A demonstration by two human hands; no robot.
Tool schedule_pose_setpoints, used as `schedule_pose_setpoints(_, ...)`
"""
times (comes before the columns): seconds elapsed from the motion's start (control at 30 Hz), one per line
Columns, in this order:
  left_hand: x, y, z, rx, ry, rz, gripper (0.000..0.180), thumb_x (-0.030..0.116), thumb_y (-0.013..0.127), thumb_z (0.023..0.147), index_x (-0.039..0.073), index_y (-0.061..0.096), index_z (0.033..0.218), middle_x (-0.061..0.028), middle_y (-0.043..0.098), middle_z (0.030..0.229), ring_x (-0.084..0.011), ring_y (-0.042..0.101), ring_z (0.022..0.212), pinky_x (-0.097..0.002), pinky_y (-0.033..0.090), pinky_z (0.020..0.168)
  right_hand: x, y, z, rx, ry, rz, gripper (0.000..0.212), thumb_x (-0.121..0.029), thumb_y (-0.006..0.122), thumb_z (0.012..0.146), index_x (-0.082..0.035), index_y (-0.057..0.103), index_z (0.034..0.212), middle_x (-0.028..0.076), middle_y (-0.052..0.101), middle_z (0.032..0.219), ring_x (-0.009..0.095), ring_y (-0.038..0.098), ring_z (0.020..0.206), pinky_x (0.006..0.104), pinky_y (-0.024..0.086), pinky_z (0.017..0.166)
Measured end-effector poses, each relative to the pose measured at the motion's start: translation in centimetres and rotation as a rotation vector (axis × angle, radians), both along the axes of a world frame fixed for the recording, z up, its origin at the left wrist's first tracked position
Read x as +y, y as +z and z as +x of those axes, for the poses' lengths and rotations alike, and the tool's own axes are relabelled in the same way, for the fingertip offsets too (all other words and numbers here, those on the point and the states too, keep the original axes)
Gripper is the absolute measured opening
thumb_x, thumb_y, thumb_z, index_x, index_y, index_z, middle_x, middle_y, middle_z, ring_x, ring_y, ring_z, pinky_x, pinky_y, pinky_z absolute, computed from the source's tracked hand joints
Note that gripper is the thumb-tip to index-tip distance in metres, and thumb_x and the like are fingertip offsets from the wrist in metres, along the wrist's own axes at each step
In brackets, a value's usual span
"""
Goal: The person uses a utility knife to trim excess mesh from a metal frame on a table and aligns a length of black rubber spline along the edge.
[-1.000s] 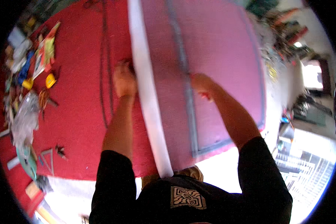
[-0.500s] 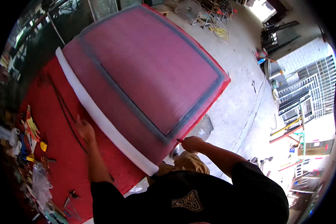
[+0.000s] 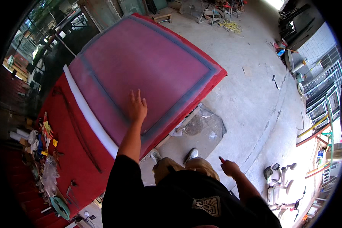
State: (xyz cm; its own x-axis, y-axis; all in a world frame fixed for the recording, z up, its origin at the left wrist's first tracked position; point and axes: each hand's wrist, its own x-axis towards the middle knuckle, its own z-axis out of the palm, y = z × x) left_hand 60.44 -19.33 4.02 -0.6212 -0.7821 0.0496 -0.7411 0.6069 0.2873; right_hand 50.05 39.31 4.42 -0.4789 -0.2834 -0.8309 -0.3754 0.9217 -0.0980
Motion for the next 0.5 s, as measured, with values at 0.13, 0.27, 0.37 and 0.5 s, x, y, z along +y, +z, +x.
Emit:
schedule_pose_setpoints(0.13,-0.8,-5.9,-3.5,-0.267,0.095,-0.016,0.065,0.048,0.040,0.113,0.017,0.033,0.169,-0.0206,0.025,0.176,-0.0402,0.024,0.162,-0.0555,0.022,0.131,14.9,-2.2,-1.0,0.116,-0.224,0.057,0.045,-0.037,0.054,0.102,0.002,0.070,0.117,0.030,0.076,0.099,0.047,0.076,0.092,0.0548,0.061,0.085)
schedule_pose_setpoints(0.27,2.1,-6.0,-7.6,-0.122,0.282,-0.099,0.069,0.052,0.038,0.112,0.019,0.027,0.172,-0.0195,0.018,0.179,-0.0390,0.016,0.165,-0.0566,0.019,0.132,29.5,-6.7,1.0,0.156,-0.336,0.093,0.044,-0.041,0.059,0.104,0.001,0.072,0.102,0.019,0.076,0.074,0.035,0.077,0.068,0.0491,0.063,0.069)
schedule_pose_setpoints(0.37,3.0,-7.4,-7.8,-0.362,0.189,0.007,0.071,0.054,0.040,0.112,0.018,0.028,0.171,-0.0214,0.019,0.178,-0.0389,0.016,0.165,-0.0573,0.019,0.131,27.8,-3.2,0.3,-0.068,-0.502,0.183,0.045,-0.041,0.060,0.103,0.002,0.073,0.105,0.023,0.077,0.081,0.038,0.078,0.074,0.0499,0.063,0.074)
schedule_pose_setpoints(0.5,4.2,-6.8,-12.8,-0.164,0.306,-0.070,0.071,0.051,0.044,0.110,0.016,0.030,0.170,-0.0225,0.021,0.177,-0.0402,0.017,0.164,-0.0557,0.019,0.131,26.7,-4.3,-1.8,-0.042,-0.494,0.091,0.052,-0.045,0.061,0.097,0.004,0.073,0.109,0.033,0.074,0.104,0.051,0.071,0.109,0.0559,0.056,0.096)
